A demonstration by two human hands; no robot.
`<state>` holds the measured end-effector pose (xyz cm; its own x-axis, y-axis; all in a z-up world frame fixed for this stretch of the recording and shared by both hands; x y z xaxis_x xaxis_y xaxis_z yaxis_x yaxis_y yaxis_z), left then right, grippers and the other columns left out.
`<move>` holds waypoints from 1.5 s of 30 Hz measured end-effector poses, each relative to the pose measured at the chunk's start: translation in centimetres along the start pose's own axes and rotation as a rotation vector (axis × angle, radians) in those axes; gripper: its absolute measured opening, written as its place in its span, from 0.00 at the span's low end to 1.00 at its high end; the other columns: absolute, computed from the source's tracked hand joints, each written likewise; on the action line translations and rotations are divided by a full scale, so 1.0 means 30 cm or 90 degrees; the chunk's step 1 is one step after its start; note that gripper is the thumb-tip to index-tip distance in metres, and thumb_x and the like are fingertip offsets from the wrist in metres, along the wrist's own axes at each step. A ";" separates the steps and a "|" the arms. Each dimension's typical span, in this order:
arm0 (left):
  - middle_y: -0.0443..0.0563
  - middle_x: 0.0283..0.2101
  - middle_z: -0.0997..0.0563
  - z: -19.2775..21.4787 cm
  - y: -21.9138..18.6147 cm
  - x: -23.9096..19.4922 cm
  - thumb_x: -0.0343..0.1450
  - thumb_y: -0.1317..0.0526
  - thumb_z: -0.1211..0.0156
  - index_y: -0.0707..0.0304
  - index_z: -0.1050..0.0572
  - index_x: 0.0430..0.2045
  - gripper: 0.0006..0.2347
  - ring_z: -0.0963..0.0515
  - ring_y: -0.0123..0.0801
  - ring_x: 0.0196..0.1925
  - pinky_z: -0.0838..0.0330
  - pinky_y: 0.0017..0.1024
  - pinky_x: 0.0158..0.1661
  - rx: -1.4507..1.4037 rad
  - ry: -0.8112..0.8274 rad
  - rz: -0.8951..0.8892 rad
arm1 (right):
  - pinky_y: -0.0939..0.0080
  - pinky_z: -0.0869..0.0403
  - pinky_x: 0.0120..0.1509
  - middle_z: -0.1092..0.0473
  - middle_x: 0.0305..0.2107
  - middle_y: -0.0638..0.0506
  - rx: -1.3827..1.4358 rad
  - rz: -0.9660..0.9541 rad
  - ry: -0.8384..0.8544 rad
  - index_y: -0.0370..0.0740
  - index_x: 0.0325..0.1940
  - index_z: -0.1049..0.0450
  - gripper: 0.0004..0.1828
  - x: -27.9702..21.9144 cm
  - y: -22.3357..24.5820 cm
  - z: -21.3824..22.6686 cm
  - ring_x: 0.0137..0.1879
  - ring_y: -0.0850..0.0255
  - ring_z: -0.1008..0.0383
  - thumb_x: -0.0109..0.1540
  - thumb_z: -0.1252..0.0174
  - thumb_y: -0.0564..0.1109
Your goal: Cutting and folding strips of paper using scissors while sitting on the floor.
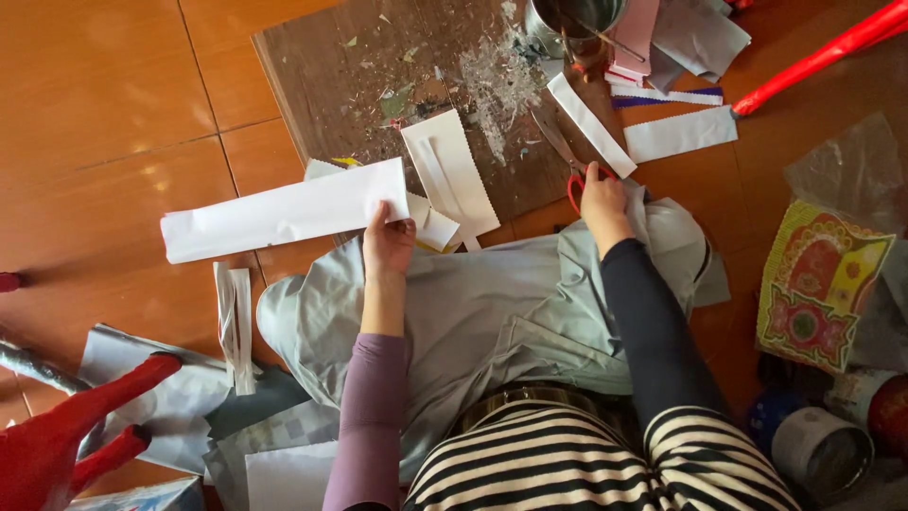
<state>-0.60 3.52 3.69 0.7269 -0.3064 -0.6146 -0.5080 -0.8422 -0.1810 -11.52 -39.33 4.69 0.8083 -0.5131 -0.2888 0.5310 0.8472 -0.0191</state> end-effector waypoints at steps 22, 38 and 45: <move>0.46 0.35 0.18 -0.117 0.083 0.003 0.70 0.65 0.31 0.63 0.21 0.37 0.06 0.20 0.24 0.31 0.23 0.22 0.34 0.109 -0.010 -0.088 | 0.68 0.29 0.28 0.30 0.31 0.51 0.835 0.200 0.395 0.40 0.59 0.35 0.21 -0.606 0.704 0.142 0.27 0.66 0.31 0.70 0.53 0.57; 0.52 0.41 0.17 -0.159 0.194 -0.042 0.69 0.66 0.32 0.71 0.21 0.40 0.09 0.17 0.33 0.41 0.19 0.30 0.43 0.128 -0.019 -0.083 | 0.66 0.31 0.26 0.37 0.23 0.54 0.865 0.118 0.322 0.40 0.52 0.39 0.23 -0.584 0.801 0.158 0.23 0.67 0.35 0.70 0.53 0.62; 0.53 0.41 0.17 -0.133 0.230 -0.040 0.69 0.65 0.31 0.72 0.21 0.39 0.10 0.17 0.32 0.40 0.20 0.29 0.42 0.170 -0.048 -0.080 | 0.66 0.34 0.22 0.38 0.20 0.55 0.859 0.042 0.318 0.41 0.47 0.40 0.14 -0.596 0.806 0.175 0.19 0.67 0.36 0.71 0.52 0.53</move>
<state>-3.12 -3.69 6.24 0.7606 -0.1642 -0.6282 -0.5268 -0.7216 -0.4492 -11.80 -10.39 14.41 0.8182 -0.1392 -0.5578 0.5563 -0.0530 0.8293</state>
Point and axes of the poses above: each hand's wrist, its own x-axis towards the middle knuckle, its own z-axis out of the back of the hand, y = z × x, the point moved 4 cm from there along x, towards the middle knuckle
